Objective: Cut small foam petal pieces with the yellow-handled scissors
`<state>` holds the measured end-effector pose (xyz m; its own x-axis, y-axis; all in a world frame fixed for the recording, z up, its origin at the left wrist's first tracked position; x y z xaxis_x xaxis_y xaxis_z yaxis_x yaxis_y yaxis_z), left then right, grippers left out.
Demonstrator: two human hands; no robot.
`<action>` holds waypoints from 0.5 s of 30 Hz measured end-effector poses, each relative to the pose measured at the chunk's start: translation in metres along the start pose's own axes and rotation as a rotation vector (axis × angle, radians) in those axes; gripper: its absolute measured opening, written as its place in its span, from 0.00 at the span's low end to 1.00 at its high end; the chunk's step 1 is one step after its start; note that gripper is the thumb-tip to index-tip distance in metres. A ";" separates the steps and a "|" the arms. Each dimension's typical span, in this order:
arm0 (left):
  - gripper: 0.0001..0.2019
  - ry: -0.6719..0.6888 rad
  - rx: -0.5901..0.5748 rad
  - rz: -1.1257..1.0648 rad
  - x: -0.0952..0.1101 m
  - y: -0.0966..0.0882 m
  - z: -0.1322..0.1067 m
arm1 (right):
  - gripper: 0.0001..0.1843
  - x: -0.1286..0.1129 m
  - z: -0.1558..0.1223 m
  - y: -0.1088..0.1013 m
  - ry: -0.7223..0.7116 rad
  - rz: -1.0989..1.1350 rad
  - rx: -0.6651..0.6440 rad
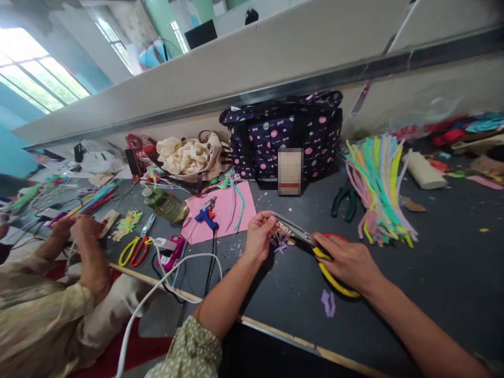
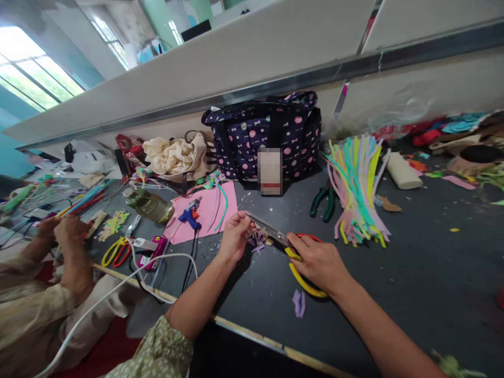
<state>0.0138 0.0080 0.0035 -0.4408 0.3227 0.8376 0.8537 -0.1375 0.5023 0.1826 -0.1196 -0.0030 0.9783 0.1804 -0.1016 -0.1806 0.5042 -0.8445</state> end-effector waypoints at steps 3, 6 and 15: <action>0.15 -0.011 0.022 -0.001 -0.001 -0.001 0.000 | 0.19 -0.001 0.000 0.000 -0.015 -0.034 0.024; 0.14 -0.010 0.026 -0.017 -0.001 -0.001 0.001 | 0.19 -0.003 0.000 0.001 -0.025 -0.041 0.032; 0.14 -0.013 0.049 -0.047 -0.002 -0.002 0.002 | 0.19 -0.005 -0.001 0.004 -0.005 -0.053 0.021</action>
<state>0.0132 0.0092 0.0006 -0.4773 0.3399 0.8104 0.8448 -0.0763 0.5296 0.1770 -0.1193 -0.0067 0.9861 0.1568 -0.0542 -0.1305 0.5310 -0.8373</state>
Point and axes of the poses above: each hand's wrist, its own z-axis towards the middle knuckle, its own y-axis out of the palm, x = y × z, the point moved 3 cm from there along z, towards the middle knuckle, and after that the axes turned 9 degrees about x, right-handed, at the moved point
